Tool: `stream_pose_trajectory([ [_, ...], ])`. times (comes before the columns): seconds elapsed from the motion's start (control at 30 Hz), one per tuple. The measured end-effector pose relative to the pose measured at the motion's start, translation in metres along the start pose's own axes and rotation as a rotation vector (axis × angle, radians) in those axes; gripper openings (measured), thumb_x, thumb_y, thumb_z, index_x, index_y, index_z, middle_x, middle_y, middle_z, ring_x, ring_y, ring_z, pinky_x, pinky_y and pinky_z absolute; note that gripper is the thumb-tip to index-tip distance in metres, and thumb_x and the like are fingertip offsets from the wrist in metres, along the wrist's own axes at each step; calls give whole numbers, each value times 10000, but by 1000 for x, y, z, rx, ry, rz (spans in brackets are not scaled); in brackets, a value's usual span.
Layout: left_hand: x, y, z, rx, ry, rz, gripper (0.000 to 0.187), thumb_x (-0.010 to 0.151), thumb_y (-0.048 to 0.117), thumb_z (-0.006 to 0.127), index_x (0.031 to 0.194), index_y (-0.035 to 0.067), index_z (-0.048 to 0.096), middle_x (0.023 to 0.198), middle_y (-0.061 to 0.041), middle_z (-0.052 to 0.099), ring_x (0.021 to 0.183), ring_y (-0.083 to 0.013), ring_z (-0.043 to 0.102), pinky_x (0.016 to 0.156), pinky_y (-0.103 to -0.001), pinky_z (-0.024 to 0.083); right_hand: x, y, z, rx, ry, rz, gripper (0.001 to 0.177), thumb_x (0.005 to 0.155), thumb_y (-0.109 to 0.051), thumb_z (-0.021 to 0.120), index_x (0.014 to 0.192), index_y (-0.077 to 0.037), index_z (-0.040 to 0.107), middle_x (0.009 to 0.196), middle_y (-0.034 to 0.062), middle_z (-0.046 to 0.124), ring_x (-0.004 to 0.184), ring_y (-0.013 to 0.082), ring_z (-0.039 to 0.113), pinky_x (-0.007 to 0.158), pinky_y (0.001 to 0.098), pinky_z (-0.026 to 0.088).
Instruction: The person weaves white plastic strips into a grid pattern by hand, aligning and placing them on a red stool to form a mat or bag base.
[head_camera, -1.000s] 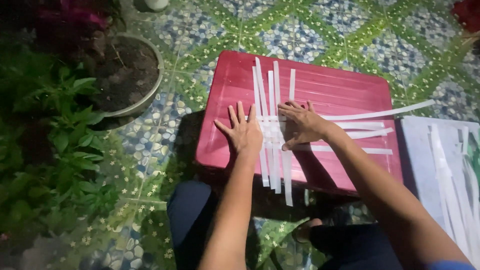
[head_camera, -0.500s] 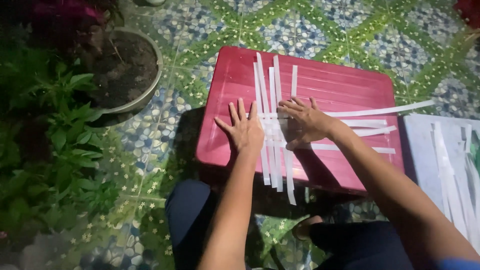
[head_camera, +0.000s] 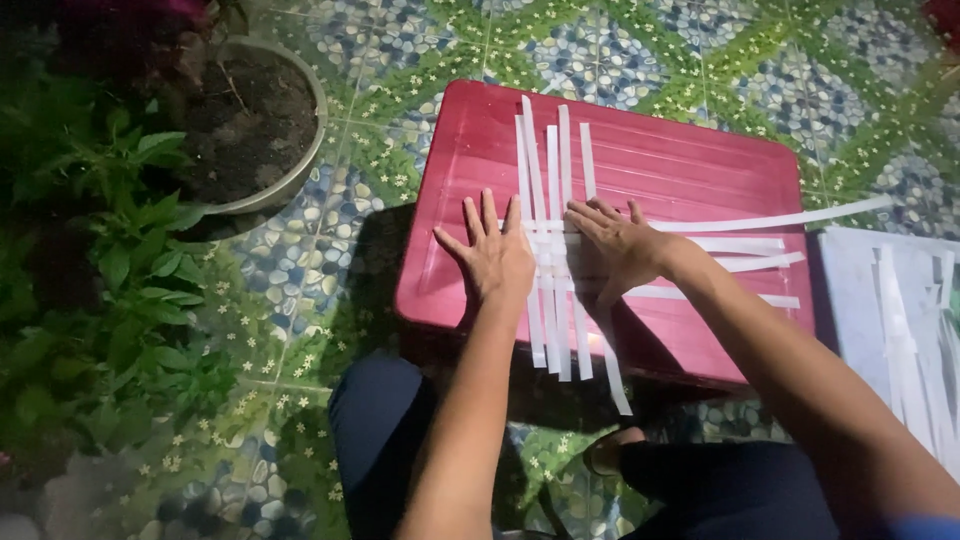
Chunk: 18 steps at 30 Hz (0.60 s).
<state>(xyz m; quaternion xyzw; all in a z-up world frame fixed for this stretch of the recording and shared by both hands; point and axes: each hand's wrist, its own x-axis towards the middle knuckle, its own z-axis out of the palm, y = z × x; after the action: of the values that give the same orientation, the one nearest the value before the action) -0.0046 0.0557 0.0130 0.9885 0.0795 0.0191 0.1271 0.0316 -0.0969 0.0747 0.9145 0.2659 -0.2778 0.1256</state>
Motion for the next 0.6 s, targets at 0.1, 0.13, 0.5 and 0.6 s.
stream_pose_trajectory([
  [0.1,1,0,3,4,23,5,430,921,283,266,1347,323,298,1449,-47,239,1353,-266,140,977,-703,0,-1,1,-3,43,-23,-36,1407,380,-709,783,1408,-110,33,1488,55,45,1361,298,47,1035,624,78],
  [0.13,1,-1,6,4,21,4,430,921,283,266,1347,323,298,1449,-47,239,1353,-266,140,977,-703,0,-1,-1,-3,43,-25,-37,1407,380,-709,783,1408,-110,33,1488,55,45,1361,298,47,1035,624,78],
  [0.5,1,-1,19,43,188,28,436,901,269,316,1334,315,343,1421,-55,308,1336,-278,204,973,-715,31,1,-12,-4,83,12,20,1398,371,-683,799,1407,-80,79,1486,73,61,1368,258,39,1045,588,38],
  [0.6,2,-2,20,-1,157,24,436,899,269,319,1332,309,344,1429,-60,288,1340,-286,189,972,-715,15,5,-9,3,135,44,-14,1404,372,-702,781,1402,-39,94,1481,111,76,1369,265,33,1038,579,-1],
])
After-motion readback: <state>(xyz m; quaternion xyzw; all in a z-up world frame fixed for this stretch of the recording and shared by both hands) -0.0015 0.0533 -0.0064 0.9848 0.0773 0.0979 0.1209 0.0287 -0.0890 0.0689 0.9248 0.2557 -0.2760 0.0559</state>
